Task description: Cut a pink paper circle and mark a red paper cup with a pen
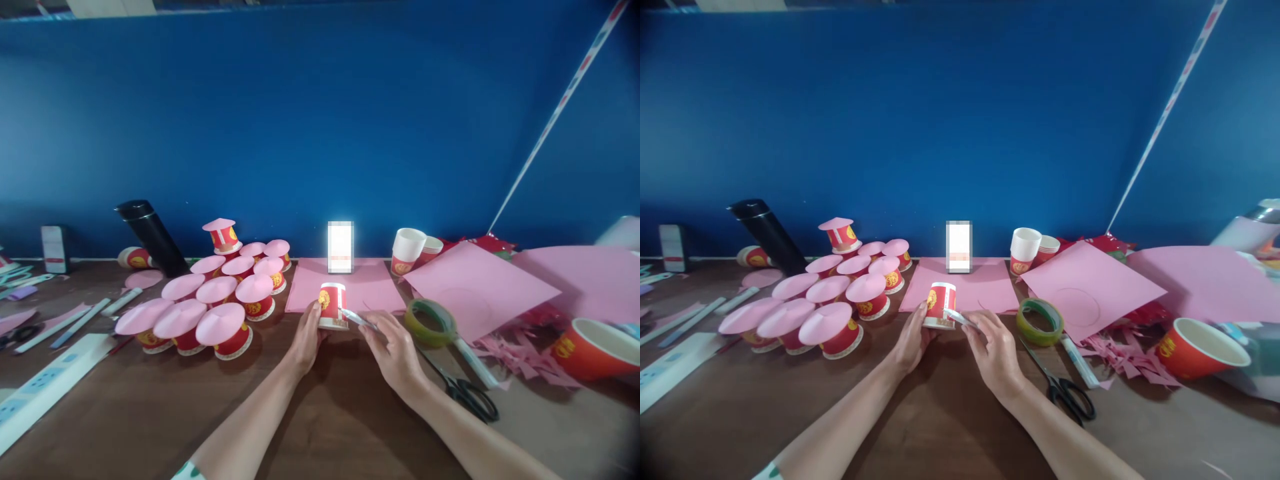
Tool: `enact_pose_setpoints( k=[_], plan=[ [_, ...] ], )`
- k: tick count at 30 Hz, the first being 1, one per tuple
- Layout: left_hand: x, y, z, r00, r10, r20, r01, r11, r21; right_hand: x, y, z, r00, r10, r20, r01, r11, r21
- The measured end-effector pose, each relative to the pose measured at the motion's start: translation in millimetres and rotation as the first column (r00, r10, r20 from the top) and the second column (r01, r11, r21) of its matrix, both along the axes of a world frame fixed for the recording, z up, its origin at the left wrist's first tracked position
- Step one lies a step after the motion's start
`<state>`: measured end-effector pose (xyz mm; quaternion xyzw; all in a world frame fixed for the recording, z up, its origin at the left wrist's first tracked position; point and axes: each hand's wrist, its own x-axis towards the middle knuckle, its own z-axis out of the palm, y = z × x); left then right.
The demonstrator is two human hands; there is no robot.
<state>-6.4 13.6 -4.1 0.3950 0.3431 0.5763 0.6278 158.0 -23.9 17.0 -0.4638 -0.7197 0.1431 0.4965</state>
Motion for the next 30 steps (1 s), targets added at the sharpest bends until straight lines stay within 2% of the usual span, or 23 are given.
enact_pose_setpoints(
  k=[6, 10, 13, 20, 24, 30],
  plan=[
    [0.3, -0.7, 1.3, 0.999, 0.018, 0.039, -0.018, 1.0, 0.007, 3.2, -0.8, 3.1, 0.988, -0.079, 0.134, 0.067, 0.994, 0.09],
    [-0.7, -2.4, 2.9, 0.989, 0.118, 0.088, -0.115, 0.993, -0.039, 8.1, 3.2, 3.0, 0.971, -0.171, 0.168, 0.141, 0.974, 0.176],
    [-1.7, -2.4, 3.3, 0.98, 0.176, 0.089, -0.17, 0.983, -0.067, 9.5, 3.8, 5.1, 0.965, -0.182, 0.186, 0.146, 0.97, 0.194],
    [-1.3, 0.1, 3.1, 0.992, 0.092, 0.087, -0.091, 0.996, -0.012, 7.4, 0.4, 5.8, 0.941, -0.175, 0.29, 0.106, 0.965, 0.238],
    [-1.4, 0.7, 1.2, 0.993, 0.097, 0.06, -0.096, 0.995, -0.018, 7.4, 1.1, 3.0, 0.925, -0.207, 0.317, 0.127, 0.958, 0.256],
    [-1.1, -1.9, 3.2, 0.994, 0.099, 0.044, -0.098, 0.994, -0.038, 7.9, 0.5, 4.2, 0.93, -0.177, 0.321, 0.105, 0.968, 0.228]
  ],
)
